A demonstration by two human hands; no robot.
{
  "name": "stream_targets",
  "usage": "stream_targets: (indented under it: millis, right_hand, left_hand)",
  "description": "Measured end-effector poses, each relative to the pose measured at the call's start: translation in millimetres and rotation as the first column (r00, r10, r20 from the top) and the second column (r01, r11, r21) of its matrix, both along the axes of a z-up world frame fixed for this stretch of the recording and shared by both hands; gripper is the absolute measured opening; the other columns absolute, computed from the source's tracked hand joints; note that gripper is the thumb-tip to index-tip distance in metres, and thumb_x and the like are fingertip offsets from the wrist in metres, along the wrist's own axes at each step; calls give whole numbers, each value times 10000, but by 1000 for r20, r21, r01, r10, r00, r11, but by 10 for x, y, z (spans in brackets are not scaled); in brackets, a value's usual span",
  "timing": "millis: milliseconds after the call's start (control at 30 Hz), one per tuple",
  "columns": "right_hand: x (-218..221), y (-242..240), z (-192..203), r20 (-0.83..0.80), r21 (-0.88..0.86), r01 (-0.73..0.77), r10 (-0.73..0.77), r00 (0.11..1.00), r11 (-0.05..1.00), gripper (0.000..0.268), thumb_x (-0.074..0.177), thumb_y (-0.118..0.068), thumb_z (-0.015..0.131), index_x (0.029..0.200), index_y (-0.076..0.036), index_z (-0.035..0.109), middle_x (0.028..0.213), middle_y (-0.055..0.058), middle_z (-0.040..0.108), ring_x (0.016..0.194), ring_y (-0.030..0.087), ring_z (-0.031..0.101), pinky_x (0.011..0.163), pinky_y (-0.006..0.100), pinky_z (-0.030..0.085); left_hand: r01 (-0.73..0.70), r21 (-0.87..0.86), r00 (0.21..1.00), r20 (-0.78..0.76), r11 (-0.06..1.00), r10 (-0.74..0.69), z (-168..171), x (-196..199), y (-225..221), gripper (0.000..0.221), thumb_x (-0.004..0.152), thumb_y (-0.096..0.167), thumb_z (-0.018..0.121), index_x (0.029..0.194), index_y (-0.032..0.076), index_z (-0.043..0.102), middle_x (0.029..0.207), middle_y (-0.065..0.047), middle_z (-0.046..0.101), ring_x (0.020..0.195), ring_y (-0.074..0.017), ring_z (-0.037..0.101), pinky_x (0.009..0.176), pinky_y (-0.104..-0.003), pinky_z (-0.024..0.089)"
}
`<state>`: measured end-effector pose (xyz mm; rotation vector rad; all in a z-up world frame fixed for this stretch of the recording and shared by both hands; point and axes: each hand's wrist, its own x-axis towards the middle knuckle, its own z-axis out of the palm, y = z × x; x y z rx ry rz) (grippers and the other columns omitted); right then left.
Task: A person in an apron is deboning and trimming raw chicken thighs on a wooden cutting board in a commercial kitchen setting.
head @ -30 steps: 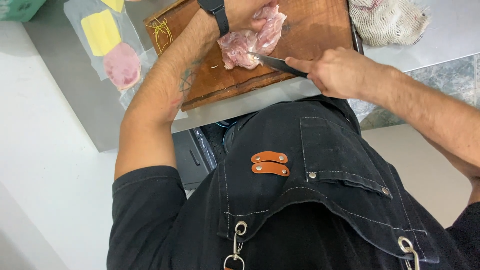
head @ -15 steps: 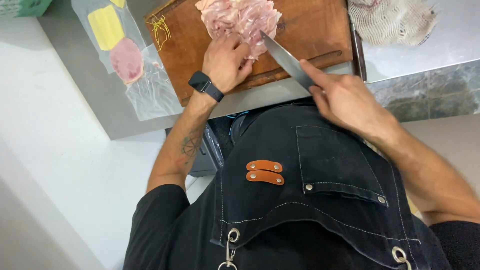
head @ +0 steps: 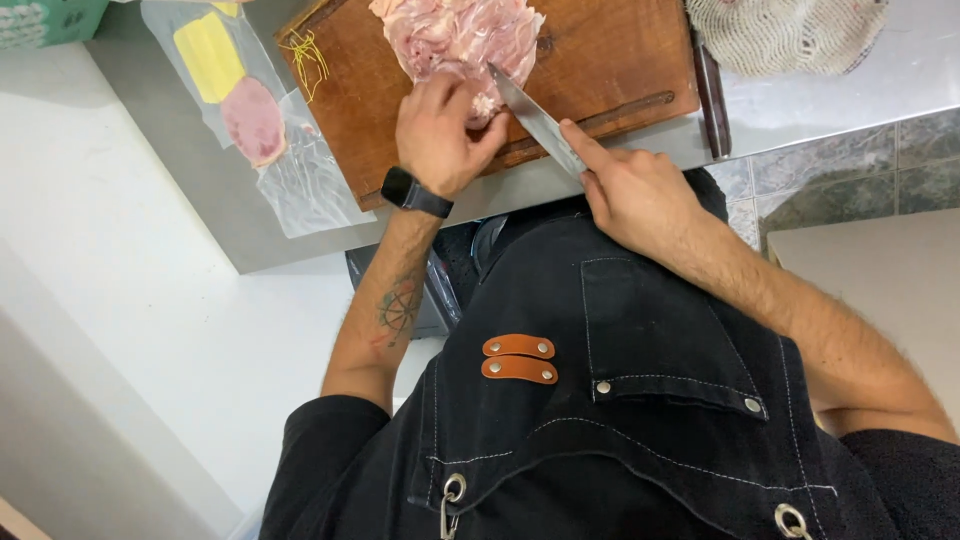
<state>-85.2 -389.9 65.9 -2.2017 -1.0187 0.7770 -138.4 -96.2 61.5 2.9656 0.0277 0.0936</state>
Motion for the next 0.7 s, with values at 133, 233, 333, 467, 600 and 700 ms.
stream_targets:
  millis: [133,233,333,467,600,700]
  right_hand:
    - [-43,-46,-65,29,11,8,-9,1000,1000,698,1061,-170,588,1729,-120,390,1007,158,794,706,454,719,579,629,558]
    - [-56,-76,-74,2,42,17,-17,1000,999,688,1068,-158,588,1726,-105,395,981,157,781,691,432,706,559,613,548]
    - [-50,-79,-40,-45,72,20,-17,999,997,685,1068,-149,577,1726,-100,394,973,174,777,701,446,699,580,621,546]
    - [-85,-69,-42,-32,96,4,-1,999,995,703,1051,-141,588,1725,-114,393,942,178,778,715,480,697,610,636,538]
    - [-106,-66,-63,-28,110,-4,7,1000,994,695,1068,-133,583,1732,-98,381,890,143,754,668,429,670,549,597,513]
    - [-116,-55,-49,-62,115,-5,12,998,993,702,1067,-118,578,1737,-86,371,858,150,746,631,412,654,539,584,508]
  left_hand:
    - [133,33,989,67,991,-135,-16,27,-7,156,961,218,776,1008,70,765,970,-100,604,791,-302,593,660,-448,480]
    - [127,51,991,25,991,-129,-100,-38,59,97,947,167,783,959,73,761,917,-82,632,768,-296,608,658,-449,499]
    - [132,136,991,4,982,-134,-136,-81,75,87,945,160,779,973,80,763,892,-79,660,764,-306,625,690,-457,519]
    - [94,287,993,39,953,-110,-260,-95,96,160,931,259,773,984,108,760,906,-71,644,760,-309,616,688,-448,483]
    - [112,255,992,34,961,-124,-280,-108,131,160,973,248,763,995,89,766,908,-70,650,763,-303,608,700,-444,494]
    - [101,245,994,6,964,-105,-217,-115,132,136,944,235,748,922,102,727,868,-63,637,713,-277,588,667,-429,484]
